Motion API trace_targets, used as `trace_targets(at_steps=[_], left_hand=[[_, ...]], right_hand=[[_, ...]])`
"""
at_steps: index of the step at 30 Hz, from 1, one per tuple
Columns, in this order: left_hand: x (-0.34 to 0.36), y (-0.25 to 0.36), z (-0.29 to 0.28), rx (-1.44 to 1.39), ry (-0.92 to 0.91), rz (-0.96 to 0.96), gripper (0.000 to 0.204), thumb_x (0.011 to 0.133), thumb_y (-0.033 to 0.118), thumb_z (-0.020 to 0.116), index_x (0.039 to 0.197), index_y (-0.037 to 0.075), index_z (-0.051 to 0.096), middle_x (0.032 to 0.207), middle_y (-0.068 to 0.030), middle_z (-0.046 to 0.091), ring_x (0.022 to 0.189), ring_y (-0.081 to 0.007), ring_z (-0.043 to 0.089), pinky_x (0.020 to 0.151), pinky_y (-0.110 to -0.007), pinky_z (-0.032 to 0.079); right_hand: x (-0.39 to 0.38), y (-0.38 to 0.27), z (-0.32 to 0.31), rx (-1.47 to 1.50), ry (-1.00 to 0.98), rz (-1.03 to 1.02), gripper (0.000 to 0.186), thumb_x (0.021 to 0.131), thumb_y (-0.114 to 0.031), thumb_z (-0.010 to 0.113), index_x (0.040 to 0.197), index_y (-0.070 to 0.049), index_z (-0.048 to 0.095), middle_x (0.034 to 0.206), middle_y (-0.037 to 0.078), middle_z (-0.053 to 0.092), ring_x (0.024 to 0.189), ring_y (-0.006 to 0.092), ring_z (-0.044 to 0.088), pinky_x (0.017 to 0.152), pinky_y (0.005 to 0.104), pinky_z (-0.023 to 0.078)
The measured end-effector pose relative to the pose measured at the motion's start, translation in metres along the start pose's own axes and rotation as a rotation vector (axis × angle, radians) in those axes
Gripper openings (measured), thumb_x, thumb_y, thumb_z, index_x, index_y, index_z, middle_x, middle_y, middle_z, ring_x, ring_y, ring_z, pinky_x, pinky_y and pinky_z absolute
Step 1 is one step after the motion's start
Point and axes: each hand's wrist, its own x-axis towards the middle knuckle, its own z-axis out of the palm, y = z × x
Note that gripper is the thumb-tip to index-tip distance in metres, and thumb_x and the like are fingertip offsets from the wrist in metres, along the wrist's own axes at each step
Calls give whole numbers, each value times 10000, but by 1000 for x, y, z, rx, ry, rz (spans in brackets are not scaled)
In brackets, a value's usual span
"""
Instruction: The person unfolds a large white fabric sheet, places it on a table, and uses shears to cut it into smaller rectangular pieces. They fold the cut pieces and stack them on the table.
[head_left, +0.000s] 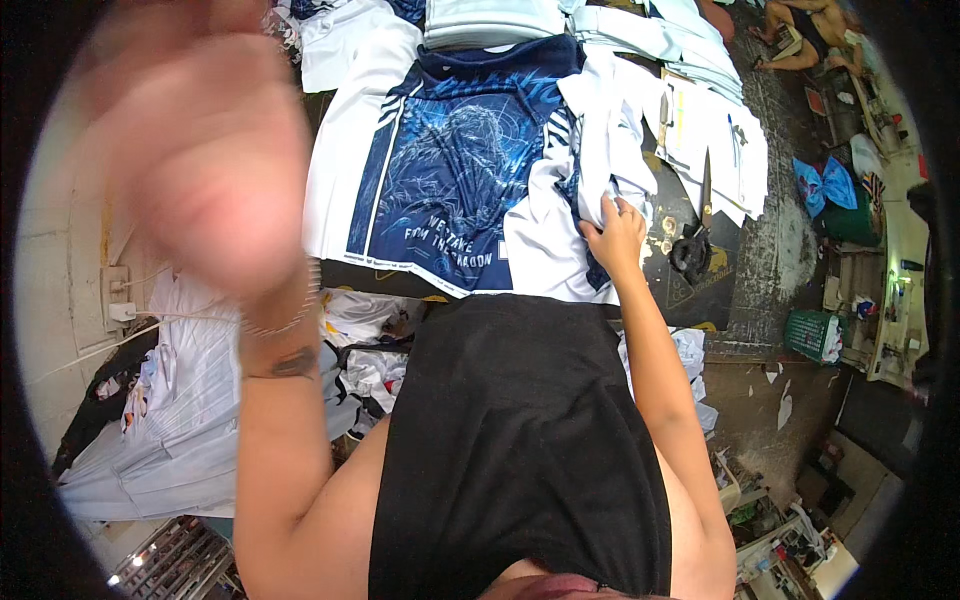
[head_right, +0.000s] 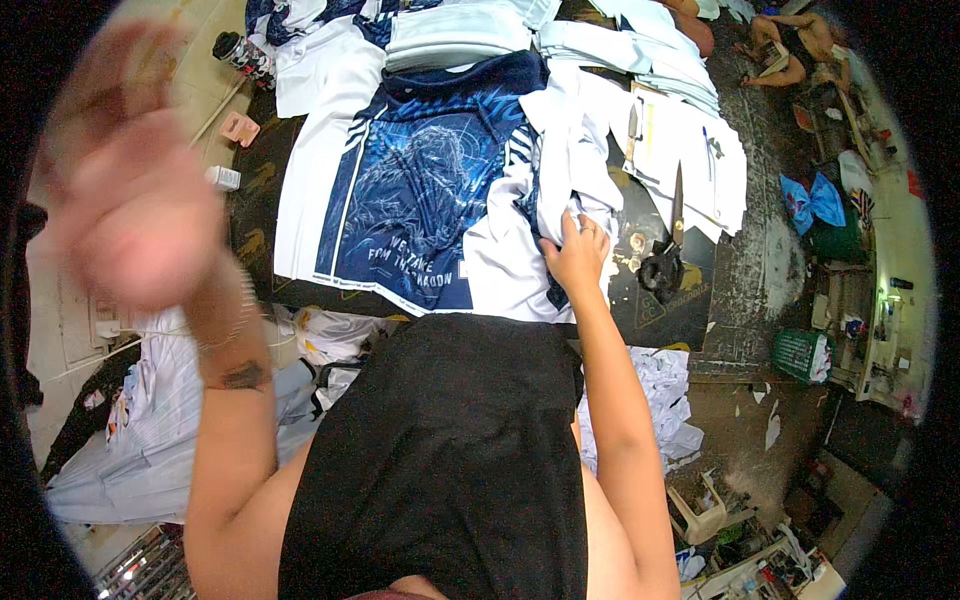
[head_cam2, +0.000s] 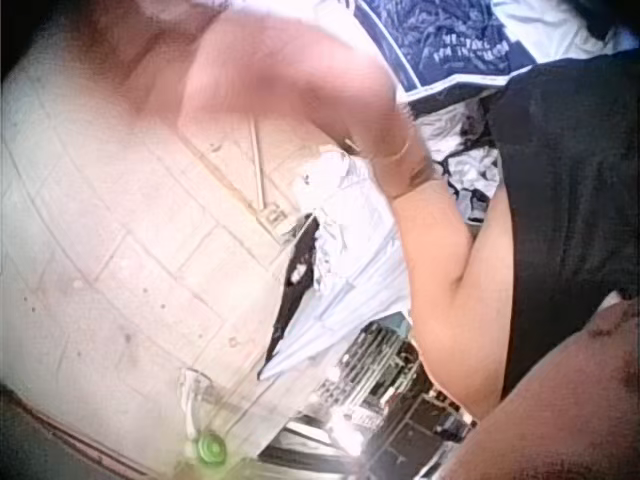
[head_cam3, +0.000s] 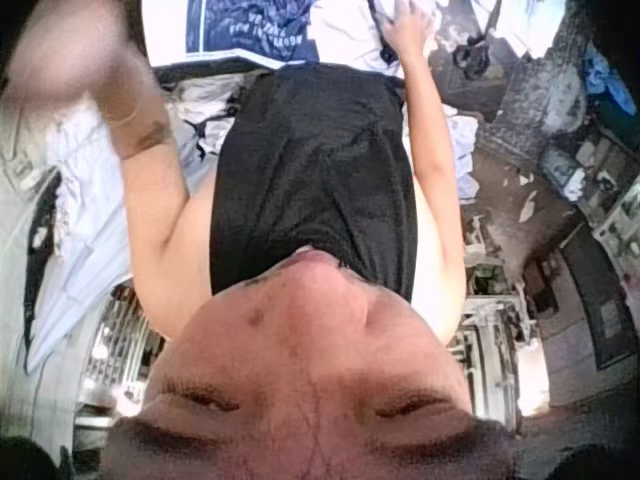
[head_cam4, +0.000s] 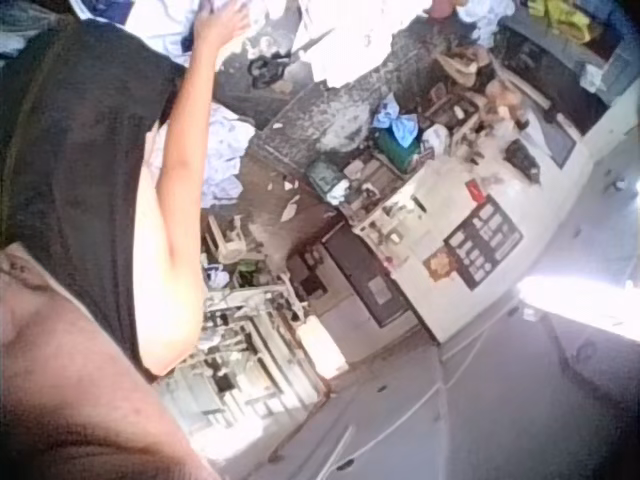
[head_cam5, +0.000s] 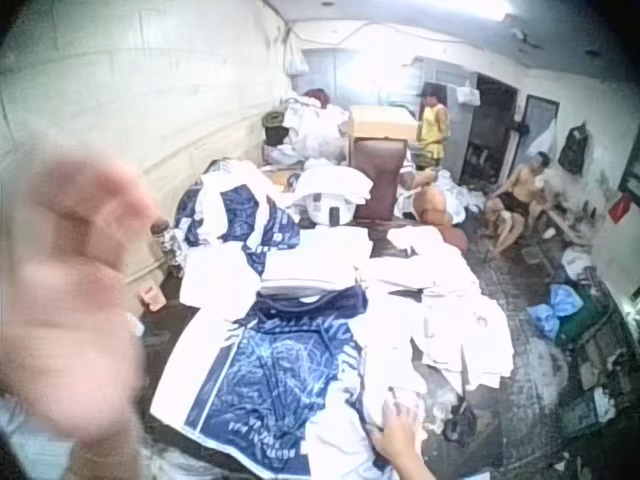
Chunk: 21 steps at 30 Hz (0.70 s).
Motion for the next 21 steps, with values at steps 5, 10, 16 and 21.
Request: trace_targets(at_steps=[5,10,16,21], left_hand=[[-144,-89,57,368,-421,-521,473,932,188,719,1379,64,622,1357,-201,623,1278,-347,586,1119,-449,435],[-314,-100,35,1011,-754,-513,582,938,273,715,1487,137,573,1528,-196,527,1452,-391,438,1185,-558,340],[-187,-64,-42,522,-718,-1029,263,1019,176,570,1176,-9,671,951,-147,709,909,-210,670,814,-349,520],[-24,148,-122,281,-699,-179,292,833,125,659,1103,27,709,927,-171,718,848,-295,697,756,-382,524]], right_hand=[[46,6,-30,554,98,276,300,1022,-245,612,1188,4,637,1086,228,710,984,423,675,894,491,524],[103,11,-189,1559,401,221,342,1073,-310,569,1232,-16,642,1133,91,710,996,175,689,886,325,558],[83,-10,-247,1099,115,39,367,1019,-299,672,1226,4,646,1065,57,703,927,121,651,826,303,536],[88,-20,-244,811,-157,162,364,973,-320,699,1044,36,730,829,32,703,781,99,588,707,309,495]])
